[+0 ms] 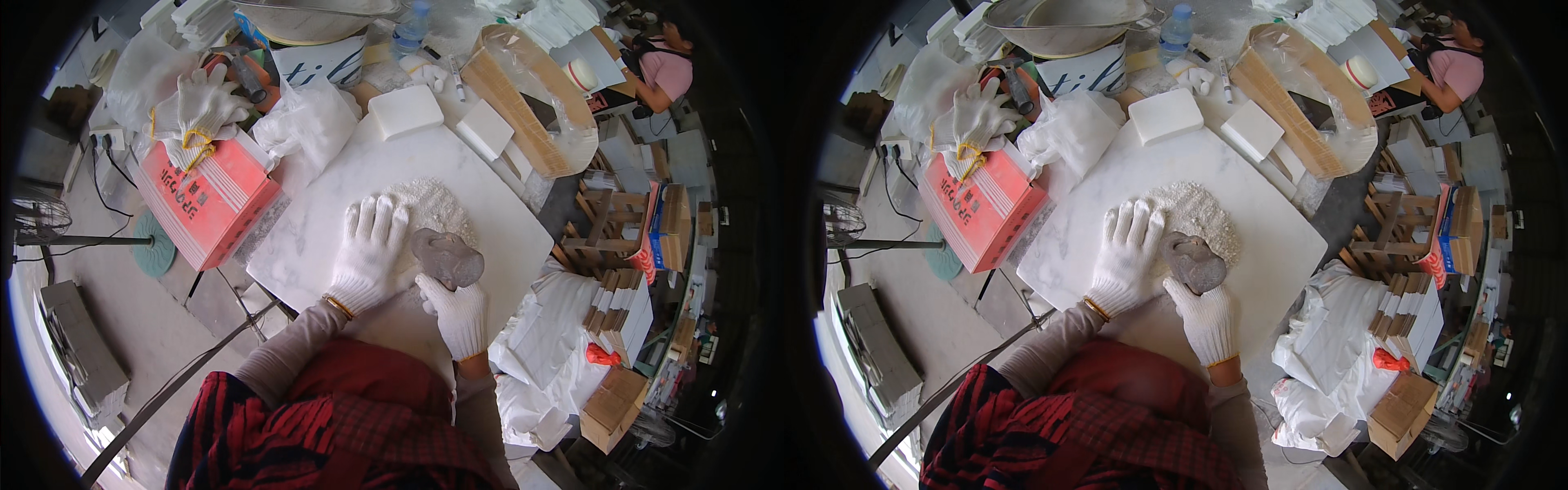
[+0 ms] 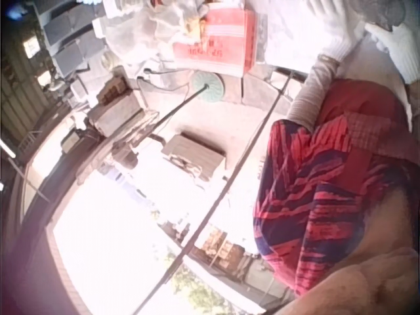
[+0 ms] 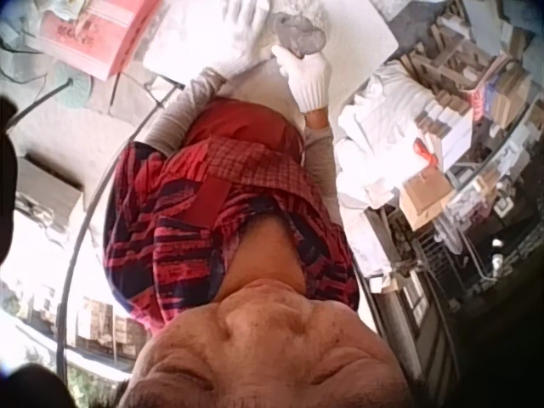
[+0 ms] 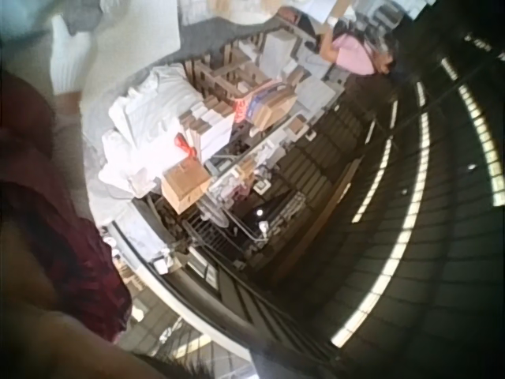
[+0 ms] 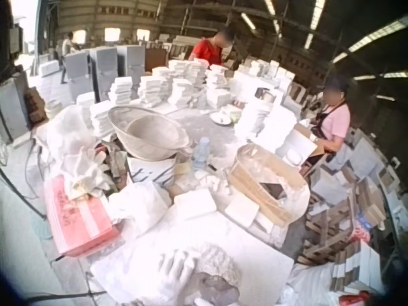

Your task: The person uses a hammer to crush a pile of white granular material on a white board. They repeatedly strike the material, occasionally spreading it with their gloved hands to continue the process.

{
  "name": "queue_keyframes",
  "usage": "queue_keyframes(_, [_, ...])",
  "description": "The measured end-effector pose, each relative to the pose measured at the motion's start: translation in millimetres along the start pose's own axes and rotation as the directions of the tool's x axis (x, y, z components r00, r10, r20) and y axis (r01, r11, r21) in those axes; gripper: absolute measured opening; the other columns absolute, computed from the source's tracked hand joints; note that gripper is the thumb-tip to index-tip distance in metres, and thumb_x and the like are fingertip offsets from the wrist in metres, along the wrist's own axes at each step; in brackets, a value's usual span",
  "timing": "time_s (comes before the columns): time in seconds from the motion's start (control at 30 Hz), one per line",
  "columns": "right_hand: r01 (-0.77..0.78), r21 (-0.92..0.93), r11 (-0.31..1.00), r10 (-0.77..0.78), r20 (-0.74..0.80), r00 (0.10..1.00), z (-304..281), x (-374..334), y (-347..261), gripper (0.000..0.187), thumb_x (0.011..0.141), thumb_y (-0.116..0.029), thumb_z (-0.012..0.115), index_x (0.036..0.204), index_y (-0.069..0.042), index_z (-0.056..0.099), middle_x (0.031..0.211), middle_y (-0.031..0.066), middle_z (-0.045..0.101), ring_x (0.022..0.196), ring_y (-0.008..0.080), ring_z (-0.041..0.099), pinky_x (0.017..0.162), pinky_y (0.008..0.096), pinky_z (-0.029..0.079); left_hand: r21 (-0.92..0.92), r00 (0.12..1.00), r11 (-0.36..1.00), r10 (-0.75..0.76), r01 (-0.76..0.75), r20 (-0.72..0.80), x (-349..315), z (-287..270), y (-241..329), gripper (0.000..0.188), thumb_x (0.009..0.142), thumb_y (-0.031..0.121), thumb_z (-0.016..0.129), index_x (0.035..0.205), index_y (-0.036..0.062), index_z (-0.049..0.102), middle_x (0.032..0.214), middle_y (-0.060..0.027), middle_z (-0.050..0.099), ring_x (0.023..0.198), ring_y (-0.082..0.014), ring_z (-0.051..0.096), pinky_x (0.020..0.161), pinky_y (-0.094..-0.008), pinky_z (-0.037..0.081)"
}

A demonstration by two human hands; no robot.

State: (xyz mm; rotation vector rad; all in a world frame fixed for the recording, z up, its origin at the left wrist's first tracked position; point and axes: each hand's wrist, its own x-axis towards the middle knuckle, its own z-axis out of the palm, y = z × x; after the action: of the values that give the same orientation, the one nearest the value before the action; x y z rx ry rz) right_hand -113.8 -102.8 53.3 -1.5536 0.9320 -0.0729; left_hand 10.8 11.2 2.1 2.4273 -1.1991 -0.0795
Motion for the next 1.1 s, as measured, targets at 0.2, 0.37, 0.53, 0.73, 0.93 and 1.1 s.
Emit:
queue_keyframes(0.2, [0.113,-0.281,0.953,-0.115,0.008,0.993,4,36,61,0.020,0.091,-0.016,0.077,0.101,-0.001,0.067,0.074,0.0048,0.064,0.055,0.0080,0.055,0.046,0.0231,0.040,0.001,1.000,1.000,0.022,-0.022,-0.018,0,0,2,0.099,0.072,0.052,0.076,0.147,-0.0018,0.042,0.147,-0.0265,0.043,0.141,-0.0456,0.037,0.120,-0.0594,0.027])
queue_keyframes(0.37, [-0.215,0.071,0.974,0.208,0.096,0.973,4,19,0,0.019,0.092,-0.014,0.076,0.104,-0.001,0.066,0.074,0.0026,0.063,0.056,0.0066,0.053,0.047,0.0224,0.040,-0.027,1.000,1.000,-0.005,0.005,-0.003,-6,6,-3,0.102,0.069,0.051,0.077,0.149,-0.0016,0.042,0.149,-0.0271,0.041,0.143,-0.0466,0.035,0.121,-0.0610,0.025])
queue_keyframes(0.53, [0.013,0.014,1.000,-0.014,0.008,1.000,0,5,21,0.018,0.093,-0.010,0.075,0.108,-0.002,0.068,0.082,0.0008,0.063,0.065,0.0042,0.055,0.053,0.0211,0.042,0.027,1.000,1.000,0.005,-0.005,-0.003,-2,7,-1,0.100,0.072,0.054,0.077,0.147,-0.0030,0.041,0.146,-0.0264,0.042,0.140,-0.0456,0.037,0.119,-0.0599,0.027])
queue_keyframes(0.73, [0.187,-0.467,0.864,-0.202,0.018,0.979,9,26,35,0.048,0.087,-0.032,0.078,0.119,0.002,0.066,0.105,0.0229,0.073,0.097,0.0374,0.071,0.086,0.0438,0.055,-0.009,1.000,1.000,0.003,-0.003,-0.009,2,5,7,0.101,0.070,0.051,0.079,0.147,-0.0023,0.040,0.148,-0.0272,0.041,0.142,-0.0465,0.035,0.121,-0.0599,0.024])
queue_keyframes(0.93, [0.074,-0.377,0.923,-0.070,0.022,0.997,-3,8,-1,0.047,0.087,-0.032,0.077,0.118,0.003,0.067,0.105,0.0235,0.073,0.098,0.0356,0.071,0.086,0.0429,0.056,0.081,0.999,0.997,-0.020,0.016,0.045,1,10,6,0.103,0.069,0.048,0.080,0.150,-0.0021,0.039,0.151,-0.0272,0.041,0.145,-0.0466,0.033,0.122,-0.0618,0.022])
queue_keyframes(1.1, [0.197,-0.392,0.899,-0.235,-0.051,0.971,3,11,39,0.046,0.089,-0.032,0.077,0.114,0.005,0.066,0.096,0.0210,0.073,0.088,0.0303,0.072,0.079,0.0402,0.056,0.090,1.000,0.996,0.012,-0.015,0.026,1,15,7,0.105,0.069,0.051,0.080,0.150,-0.0019,0.039,0.150,-0.0268,0.041,0.145,-0.0465,0.033,0.122,-0.0620,0.022])
